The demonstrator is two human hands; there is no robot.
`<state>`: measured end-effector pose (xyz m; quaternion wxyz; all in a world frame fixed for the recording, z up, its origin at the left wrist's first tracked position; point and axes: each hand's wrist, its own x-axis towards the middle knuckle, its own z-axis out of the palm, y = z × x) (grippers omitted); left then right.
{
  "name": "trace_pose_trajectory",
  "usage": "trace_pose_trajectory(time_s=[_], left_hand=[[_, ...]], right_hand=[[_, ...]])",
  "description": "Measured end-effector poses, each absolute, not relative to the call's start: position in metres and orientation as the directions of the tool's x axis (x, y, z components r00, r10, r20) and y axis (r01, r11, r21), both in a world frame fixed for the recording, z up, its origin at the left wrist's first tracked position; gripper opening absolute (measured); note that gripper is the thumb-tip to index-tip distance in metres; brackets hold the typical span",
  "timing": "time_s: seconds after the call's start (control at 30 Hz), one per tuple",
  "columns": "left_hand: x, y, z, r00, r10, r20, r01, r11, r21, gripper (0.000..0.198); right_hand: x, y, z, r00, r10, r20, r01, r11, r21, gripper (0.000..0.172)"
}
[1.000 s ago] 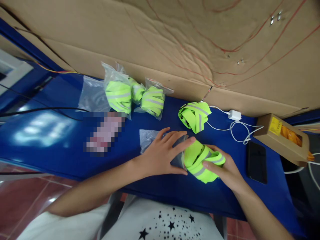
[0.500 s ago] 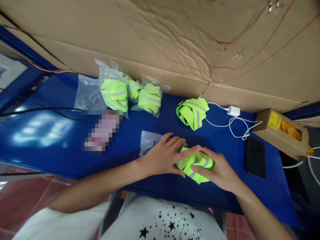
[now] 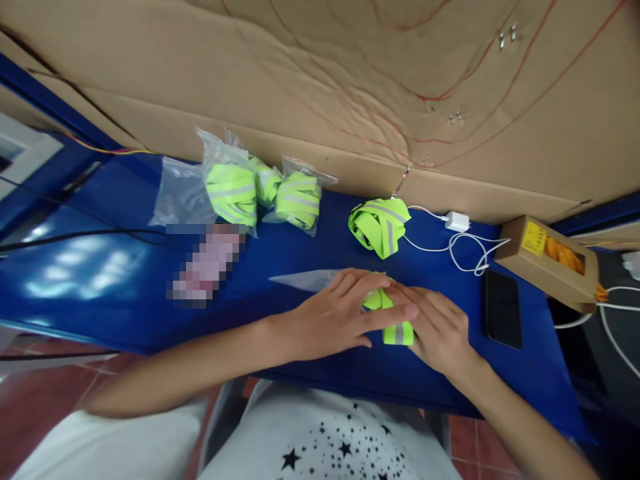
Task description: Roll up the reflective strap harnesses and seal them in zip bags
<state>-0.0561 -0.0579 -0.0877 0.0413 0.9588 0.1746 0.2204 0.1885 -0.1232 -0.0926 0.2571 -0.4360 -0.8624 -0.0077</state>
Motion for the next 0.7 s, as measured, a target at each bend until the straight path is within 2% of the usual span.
trace_pose_trajectory(time_s=[0.1, 0.2, 0.27, 0.33, 0.43, 0.53, 0.6, 0.7], left_hand=[[-0.063, -0.047, -0.076, 0.777, 0.390, 0.494, 0.367, -0.918, 0.148, 0.067], [-0.065, -0.034, -0.079, 0.806, 0.422, 0.414, 0.429, -0.900, 0.083, 0.061], [-0.064, -0.029, -0.088, 0.835, 0.409, 0.368, 0.398, -0.911, 0.110, 0.049], [-0.062, -0.028, -0.100, 0.832, 0.414, 0.370, 0.393, -0.910, 0.134, 0.041], [-0.061, -0.030, -0.113, 0.826, 0.431, 0.364, 0.429, -0.899, 0.091, 0.058], [-0.065, -0.029, -0.114, 0.863, 0.408, 0.297, 0.403, -0.912, 0.081, 0.073], [-0.068, -0.026, -0.113, 0.877, 0.393, 0.275, 0.385, -0.919, 0.086, 0.064], [-0.070, -0.023, -0.113, 0.862, 0.364, 0.353, 0.369, -0.928, 0.055, 0.043]], right_hand=[[0.186, -0.123, -0.088, -0.569, 0.576, 0.587, 0.749, 0.658, 0.080, 0.045], [0.178, -0.123, -0.086, -0.652, 0.495, 0.575, 0.704, 0.676, 0.216, 0.036], [0.173, -0.121, -0.088, -0.667, 0.506, 0.547, 0.699, 0.679, 0.223, 0.035], [0.171, -0.118, -0.092, -0.650, 0.572, 0.500, 0.729, 0.656, 0.198, 0.037], [0.172, -0.113, -0.100, -0.587, 0.677, 0.444, 0.794, 0.589, 0.152, 0.039], [0.176, -0.110, -0.107, -0.575, 0.672, 0.467, 0.796, 0.591, 0.130, 0.042], [0.177, -0.111, -0.110, -0.584, 0.650, 0.487, 0.779, 0.617, 0.112, 0.045], [0.174, -0.113, -0.112, -0.596, 0.630, 0.497, 0.758, 0.646, 0.089, 0.048]])
